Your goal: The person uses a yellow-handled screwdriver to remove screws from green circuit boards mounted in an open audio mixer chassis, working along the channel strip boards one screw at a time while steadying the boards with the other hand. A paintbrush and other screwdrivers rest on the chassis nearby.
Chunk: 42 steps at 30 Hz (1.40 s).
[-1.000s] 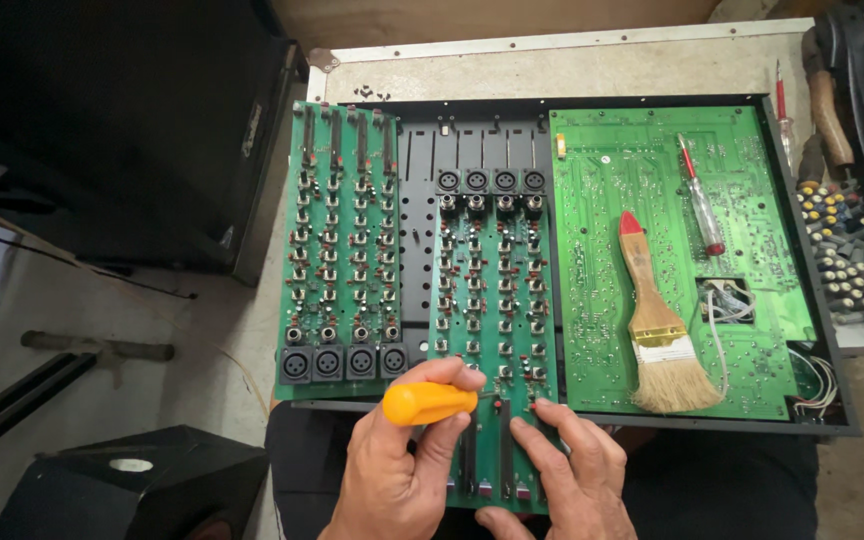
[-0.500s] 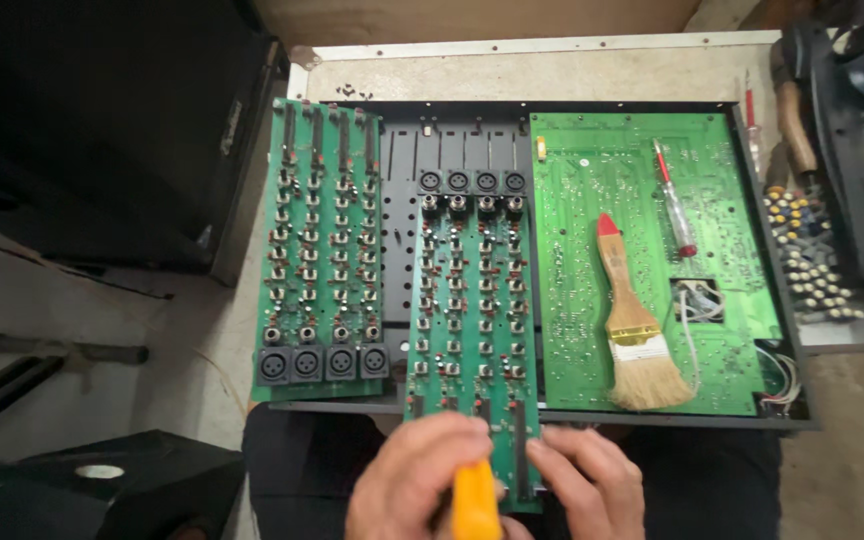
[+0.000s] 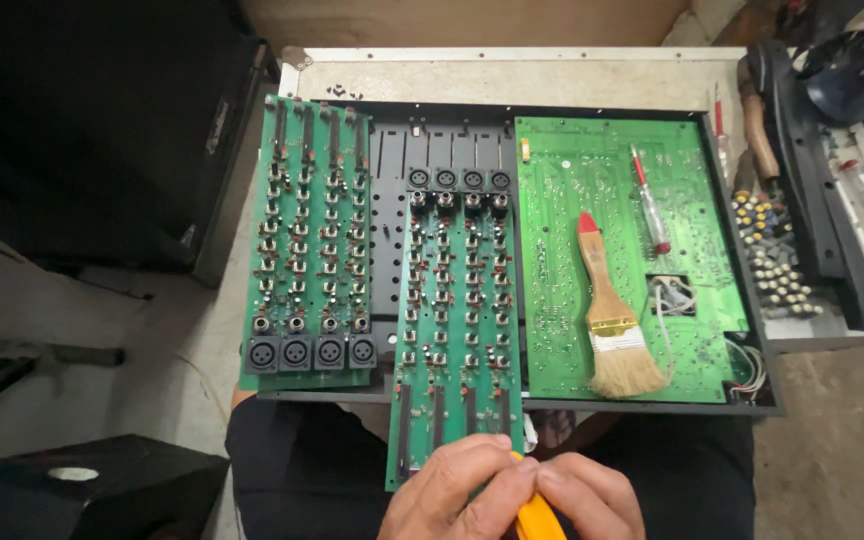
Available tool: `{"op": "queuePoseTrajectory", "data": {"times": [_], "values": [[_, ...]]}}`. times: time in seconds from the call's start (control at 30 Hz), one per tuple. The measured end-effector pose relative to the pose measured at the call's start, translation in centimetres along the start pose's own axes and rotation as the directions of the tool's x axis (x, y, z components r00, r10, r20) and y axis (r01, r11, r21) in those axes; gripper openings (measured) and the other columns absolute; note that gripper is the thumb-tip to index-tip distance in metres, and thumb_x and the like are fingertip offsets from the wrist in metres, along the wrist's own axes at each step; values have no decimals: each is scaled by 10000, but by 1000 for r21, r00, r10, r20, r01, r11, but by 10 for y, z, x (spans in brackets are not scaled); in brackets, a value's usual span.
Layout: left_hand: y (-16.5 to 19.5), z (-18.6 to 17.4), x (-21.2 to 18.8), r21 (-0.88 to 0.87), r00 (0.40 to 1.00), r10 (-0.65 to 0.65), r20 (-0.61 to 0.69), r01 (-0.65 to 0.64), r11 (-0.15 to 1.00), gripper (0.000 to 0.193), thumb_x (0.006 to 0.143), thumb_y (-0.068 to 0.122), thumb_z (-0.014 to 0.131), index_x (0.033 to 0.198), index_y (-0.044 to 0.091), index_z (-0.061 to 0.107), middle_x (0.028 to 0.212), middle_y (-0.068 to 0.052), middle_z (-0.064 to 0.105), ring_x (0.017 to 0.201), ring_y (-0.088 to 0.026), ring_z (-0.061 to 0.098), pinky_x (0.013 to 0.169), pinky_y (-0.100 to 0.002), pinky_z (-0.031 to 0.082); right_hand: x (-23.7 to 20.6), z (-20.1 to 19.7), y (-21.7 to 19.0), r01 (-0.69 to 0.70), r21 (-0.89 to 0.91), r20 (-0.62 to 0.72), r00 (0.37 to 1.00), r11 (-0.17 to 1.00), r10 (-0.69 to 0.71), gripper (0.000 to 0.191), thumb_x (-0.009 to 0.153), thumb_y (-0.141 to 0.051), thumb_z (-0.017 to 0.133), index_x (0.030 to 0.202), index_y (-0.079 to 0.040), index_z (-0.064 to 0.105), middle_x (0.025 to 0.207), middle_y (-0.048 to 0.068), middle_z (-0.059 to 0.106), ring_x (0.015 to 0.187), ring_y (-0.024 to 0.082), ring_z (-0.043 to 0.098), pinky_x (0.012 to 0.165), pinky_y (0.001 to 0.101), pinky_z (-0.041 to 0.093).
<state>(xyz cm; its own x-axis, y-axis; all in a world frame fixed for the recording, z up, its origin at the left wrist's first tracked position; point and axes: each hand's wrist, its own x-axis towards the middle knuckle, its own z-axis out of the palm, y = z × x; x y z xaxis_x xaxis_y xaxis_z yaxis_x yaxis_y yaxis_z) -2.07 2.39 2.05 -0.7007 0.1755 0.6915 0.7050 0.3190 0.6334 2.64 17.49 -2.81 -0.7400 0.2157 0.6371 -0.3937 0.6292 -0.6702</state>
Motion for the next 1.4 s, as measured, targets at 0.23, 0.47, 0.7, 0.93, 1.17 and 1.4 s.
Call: {"op": "queuePoseTrajectory", "data": {"times": [0.23,0.47,0.7,0.93,1.17,1.4], "values": [[7,2,-6,-54,996,-77,-43,75,996,336,924,145,766,1209,28,632,1106,-140,713,1025,-287,783,917,-382,661,7,-13,-3,-23,157,220,975,987,-13,422,801,-38,800,1193,-33,643,1123,164,650,887,162,741,779,232,653],[-11,-9,-2,198,984,-173,38,162,967,458,840,229,836,1185,6,633,1194,-179,650,1164,-402,639,1031,-508,508,17,-10,7,-27,247,101,995,969,2,427,972,-198,701,1314,-20,517,1250,205,671,1094,236,723,941,324,617],[-17,-11,0,252,969,-196,149,154,955,451,782,248,867,1115,11,675,1214,-168,630,1213,-413,573,1068,-557,434,24,-8,-3,-154,229,78,987,961,140,380,958,-173,701,1285,-26,575,1202,187,710,1093,230,730,958,330,619],[-19,-12,3,288,955,-202,217,135,948,562,696,359,892,1107,26,702,1242,-165,634,1242,-416,523,1069,-574,393,39,-7,4,-101,18,151,984,995,98,289,849,-101,779,1108,-19,682,1083,130,726,1030,187,729,957,294,563],[-19,-16,2,276,936,-203,288,122,953,584,699,401,897,1130,52,714,1284,-163,602,1273,-415,484,1093,-575,362,38,0,13,-421,224,41,905,879,423,293,894,-39,753,1171,3,665,1085,100,730,980,136,699,915,262,561],[-21,-12,0,298,935,-203,291,113,948,561,701,425,890,1110,71,743,1284,-163,592,1284,-411,465,1109,-586,341,56,9,11,-451,133,44,892,882,449,282,901,-14,761,1166,18,670,1082,100,731,1016,135,683,944,263,549]]}}
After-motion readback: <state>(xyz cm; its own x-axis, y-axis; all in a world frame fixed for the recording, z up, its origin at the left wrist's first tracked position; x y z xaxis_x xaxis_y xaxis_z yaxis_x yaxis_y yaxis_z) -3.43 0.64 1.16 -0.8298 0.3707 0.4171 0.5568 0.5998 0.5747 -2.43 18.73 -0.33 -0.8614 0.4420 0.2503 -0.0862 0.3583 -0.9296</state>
